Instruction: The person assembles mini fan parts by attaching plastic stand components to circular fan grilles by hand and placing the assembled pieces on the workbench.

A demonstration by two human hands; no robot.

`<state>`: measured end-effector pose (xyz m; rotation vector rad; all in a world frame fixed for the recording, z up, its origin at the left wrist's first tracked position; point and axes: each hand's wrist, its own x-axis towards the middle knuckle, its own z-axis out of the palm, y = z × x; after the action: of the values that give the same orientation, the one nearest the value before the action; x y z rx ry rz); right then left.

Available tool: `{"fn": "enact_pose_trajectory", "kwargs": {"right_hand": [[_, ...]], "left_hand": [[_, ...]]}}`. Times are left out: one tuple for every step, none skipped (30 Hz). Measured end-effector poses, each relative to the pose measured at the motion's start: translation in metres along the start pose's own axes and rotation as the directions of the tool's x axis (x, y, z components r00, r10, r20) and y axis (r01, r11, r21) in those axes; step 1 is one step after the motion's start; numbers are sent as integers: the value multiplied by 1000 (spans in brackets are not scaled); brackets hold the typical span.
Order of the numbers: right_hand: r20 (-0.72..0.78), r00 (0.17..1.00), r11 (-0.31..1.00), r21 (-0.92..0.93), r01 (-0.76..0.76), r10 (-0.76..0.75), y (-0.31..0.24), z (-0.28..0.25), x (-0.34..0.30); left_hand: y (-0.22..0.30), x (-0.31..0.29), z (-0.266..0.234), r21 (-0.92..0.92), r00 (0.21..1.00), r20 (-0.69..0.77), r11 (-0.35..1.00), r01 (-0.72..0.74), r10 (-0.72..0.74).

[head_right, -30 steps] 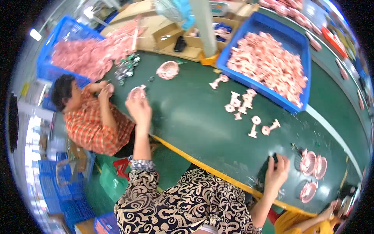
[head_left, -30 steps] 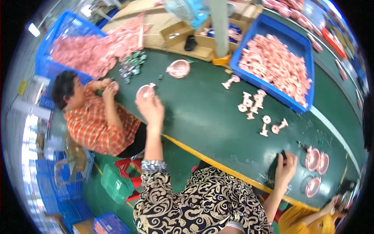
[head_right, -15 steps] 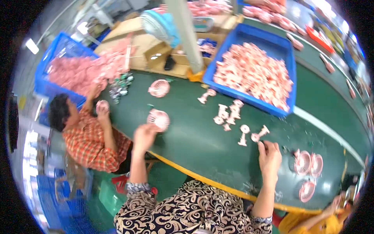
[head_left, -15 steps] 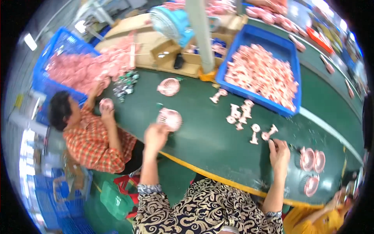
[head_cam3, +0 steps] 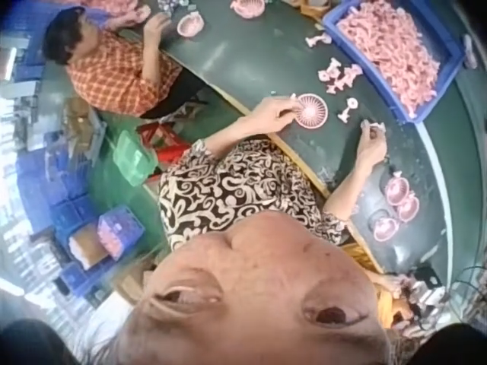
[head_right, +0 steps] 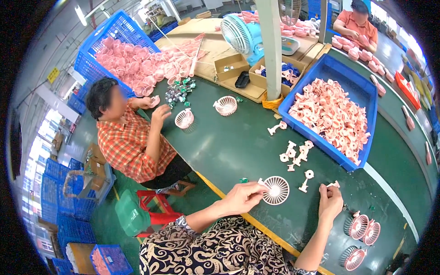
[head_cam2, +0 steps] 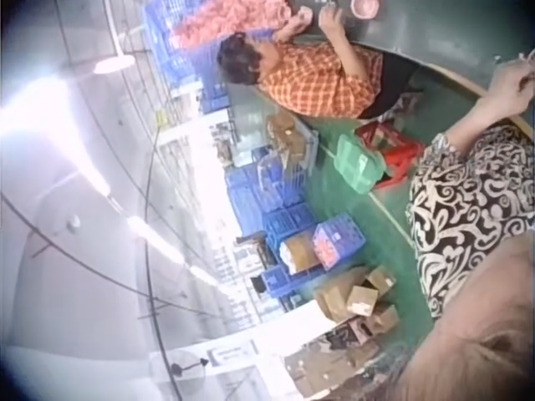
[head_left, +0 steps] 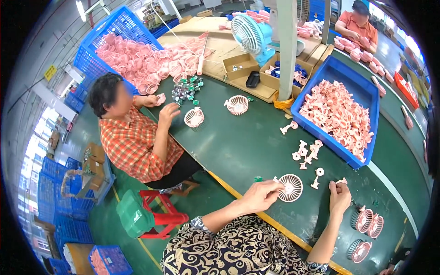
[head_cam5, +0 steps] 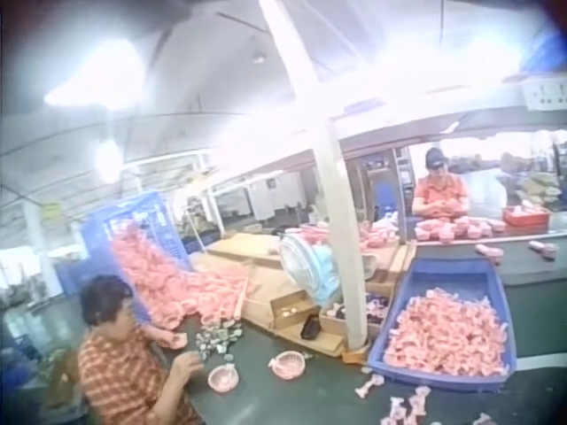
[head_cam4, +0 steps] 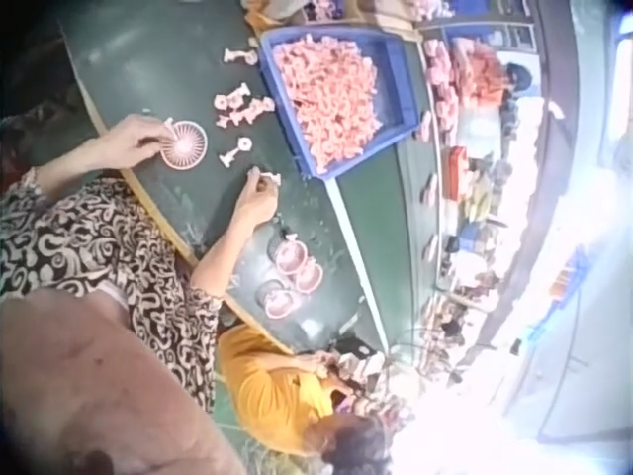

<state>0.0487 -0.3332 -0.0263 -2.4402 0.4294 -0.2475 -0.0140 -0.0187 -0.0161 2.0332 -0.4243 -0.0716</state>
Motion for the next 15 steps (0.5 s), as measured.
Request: {"fn": "enact_pose_trajectory", "kwargs": {"right_hand": [[-38,998,999,30,43,-42,5,2,0],[-77,994,994,57,88,-83,10,4,-1],[-77,994,994,59,87,-83,16,5,-2],[-111,986,986,100,135,-124,21,6,-2],[-147,976,973,139,184,-164,24,6,-3],[-143,975,972,141,190,-170,26,6,-3],[-162,970,976,96,196,-179,26,4,-3],[-181,965,978,51,200,-188,27,2,-3],[-248,922,950,20,311,-296,39,9,-1],[-247,923,951,20,308,-294,40,11,-1],[-275,903,942,-27,335,-329,40,11,-1],[-300,882,930,-74,359,-364,40,12,0],[-300,883,932,-75,355,-361,40,12,0],[-276,875,918,-123,378,-397,38,12,0],[-250,866,900,-170,400,-432,36,12,-1]], "left_hand": [[5,4,-3,42,997,-69,999,-27,30],[7,8,-5,86,988,-138,995,-51,63],[8,10,-4,176,986,-147,983,-57,83],[8,11,-2,178,985,-153,983,-53,81],[9,13,-1,255,979,-185,966,-37,86],[9,13,1,330,972,-217,944,-17,93],[6,13,2,330,971,-221,944,-15,93],[1,13,4,367,983,-177,930,30,38],[-2,13,5,405,991,-134,912,72,-19],[-2,14,6,404,991,-132,912,73,-20],[-2,16,6,438,991,-126,893,103,-53],[-3,18,5,472,989,-121,872,133,-85],[-3,19,5,471,989,-117,872,132,-86],[-3,20,5,485,984,-157,861,155,-89],[-4,22,5,498,976,-197,849,178,-90]]}}
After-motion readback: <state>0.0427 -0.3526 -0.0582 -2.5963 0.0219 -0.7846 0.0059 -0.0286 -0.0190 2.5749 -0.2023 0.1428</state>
